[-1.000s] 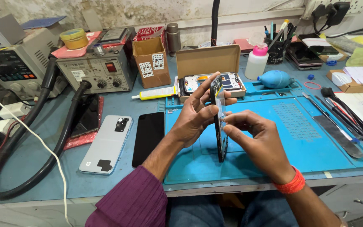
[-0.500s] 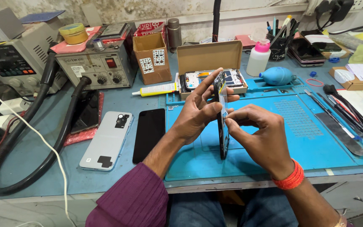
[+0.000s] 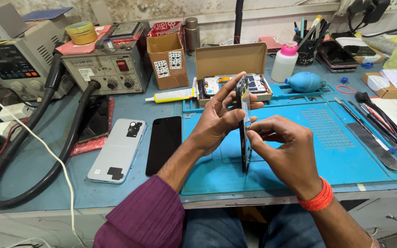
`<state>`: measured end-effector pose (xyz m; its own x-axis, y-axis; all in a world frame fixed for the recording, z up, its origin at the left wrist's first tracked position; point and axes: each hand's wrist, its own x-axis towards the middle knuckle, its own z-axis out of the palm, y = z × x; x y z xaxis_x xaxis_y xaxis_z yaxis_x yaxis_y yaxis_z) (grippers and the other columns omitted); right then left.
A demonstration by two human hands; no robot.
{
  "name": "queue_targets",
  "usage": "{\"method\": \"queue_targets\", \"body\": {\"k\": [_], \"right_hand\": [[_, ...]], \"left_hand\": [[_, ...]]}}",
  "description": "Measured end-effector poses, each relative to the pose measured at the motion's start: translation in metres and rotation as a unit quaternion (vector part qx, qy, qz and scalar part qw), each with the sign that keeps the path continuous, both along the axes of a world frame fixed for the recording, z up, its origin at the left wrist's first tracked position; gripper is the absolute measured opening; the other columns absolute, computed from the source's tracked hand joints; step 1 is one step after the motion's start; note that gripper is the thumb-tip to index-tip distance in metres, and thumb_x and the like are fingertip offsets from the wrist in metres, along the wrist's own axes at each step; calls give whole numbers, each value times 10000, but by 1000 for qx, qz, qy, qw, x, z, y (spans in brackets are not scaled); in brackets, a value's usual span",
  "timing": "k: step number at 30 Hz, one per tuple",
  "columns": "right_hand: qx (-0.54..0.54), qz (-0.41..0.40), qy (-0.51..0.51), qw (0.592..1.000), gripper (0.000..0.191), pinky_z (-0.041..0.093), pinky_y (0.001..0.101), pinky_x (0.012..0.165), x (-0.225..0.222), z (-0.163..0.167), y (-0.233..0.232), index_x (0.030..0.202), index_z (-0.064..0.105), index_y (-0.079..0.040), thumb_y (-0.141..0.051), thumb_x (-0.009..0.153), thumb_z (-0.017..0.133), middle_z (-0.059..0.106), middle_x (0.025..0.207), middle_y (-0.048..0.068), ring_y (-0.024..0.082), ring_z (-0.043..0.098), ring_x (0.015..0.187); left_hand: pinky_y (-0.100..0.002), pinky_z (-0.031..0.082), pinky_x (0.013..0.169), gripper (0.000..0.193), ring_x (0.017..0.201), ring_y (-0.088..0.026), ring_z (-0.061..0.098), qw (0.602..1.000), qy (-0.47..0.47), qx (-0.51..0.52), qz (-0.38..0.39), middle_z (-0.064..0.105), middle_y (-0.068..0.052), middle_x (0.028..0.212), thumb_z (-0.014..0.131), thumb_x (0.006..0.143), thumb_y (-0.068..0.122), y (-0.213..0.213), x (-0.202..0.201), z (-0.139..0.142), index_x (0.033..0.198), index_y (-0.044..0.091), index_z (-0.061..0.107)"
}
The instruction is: The person pries open a smartphone on a repair mat, works around the frame and battery with a pry tool, and lifts the old battery out of the phone body. They then wipe the removed battery with a cloth and handle the opened phone chassis on the workbench.
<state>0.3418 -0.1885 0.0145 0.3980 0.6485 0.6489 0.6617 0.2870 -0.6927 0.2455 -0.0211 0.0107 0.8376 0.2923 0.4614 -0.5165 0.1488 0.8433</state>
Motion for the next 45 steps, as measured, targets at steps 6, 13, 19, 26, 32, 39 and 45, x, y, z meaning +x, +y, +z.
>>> {"method": "queue_targets", "body": {"k": [6,13,19,26,32,39,45], "right_hand": [[-23,24,48,998,86,625,255,767,5,-5,1,933,716,23,-56,900,727,757,867,54,100,747,812],[-64,77,88,991,164,535,251,822,15,-16,4,940,669,15,-145,975,658,691,867,17,63,628,856],[-89,159,195,964,186,509,236,789,23,-20,6,1010,671,6,-172,1005,620,685,946,3,57,600,887],[-87,127,207,966,168,502,238,744,24,-19,2,1030,700,21,-135,983,659,706,939,16,62,613,852],[-78,93,142,982,147,568,246,825,17,-16,1,997,722,10,-98,899,737,741,929,18,70,686,881],[-78,83,102,988,123,557,240,786,16,-13,3,954,720,13,-105,919,728,727,879,15,57,656,835],[-97,150,162,970,112,495,241,758,18,-15,4,981,669,-2,-114,973,658,655,907,-16,53,565,843]], "left_hand": [[-452,577,1073,1034,1325,-314,605,1000,-4,3,-1,531,-166,1372,855,843,393,0,1,-1,1661,126,282],[-463,572,1086,1044,1335,-320,600,1000,-10,4,-11,537,-166,1371,865,838,389,1,1,-1,1662,123,281],[-453,569,1088,1056,1335,-324,605,1000,-10,1,-11,545,-162,1370,866,834,396,2,1,-1,1669,119,280],[-444,566,1086,1046,1330,-315,606,1000,-3,4,-4,544,-167,1378,853,841,388,1,1,0,1670,124,270],[-443,573,1085,1030,1324,-314,613,1000,-1,10,0,539,-173,1381,842,845,388,1,0,0,1666,132,274],[-442,570,1086,1059,1329,-308,611,1000,-3,18,-1,540,-170,1389,854,833,422,2,1,0,1668,126,274],[-477,570,1110,1101,1324,-318,623,999,-8,32,8,553,-181,1385,880,799,462,2,2,-2,1660,110,291]]}}
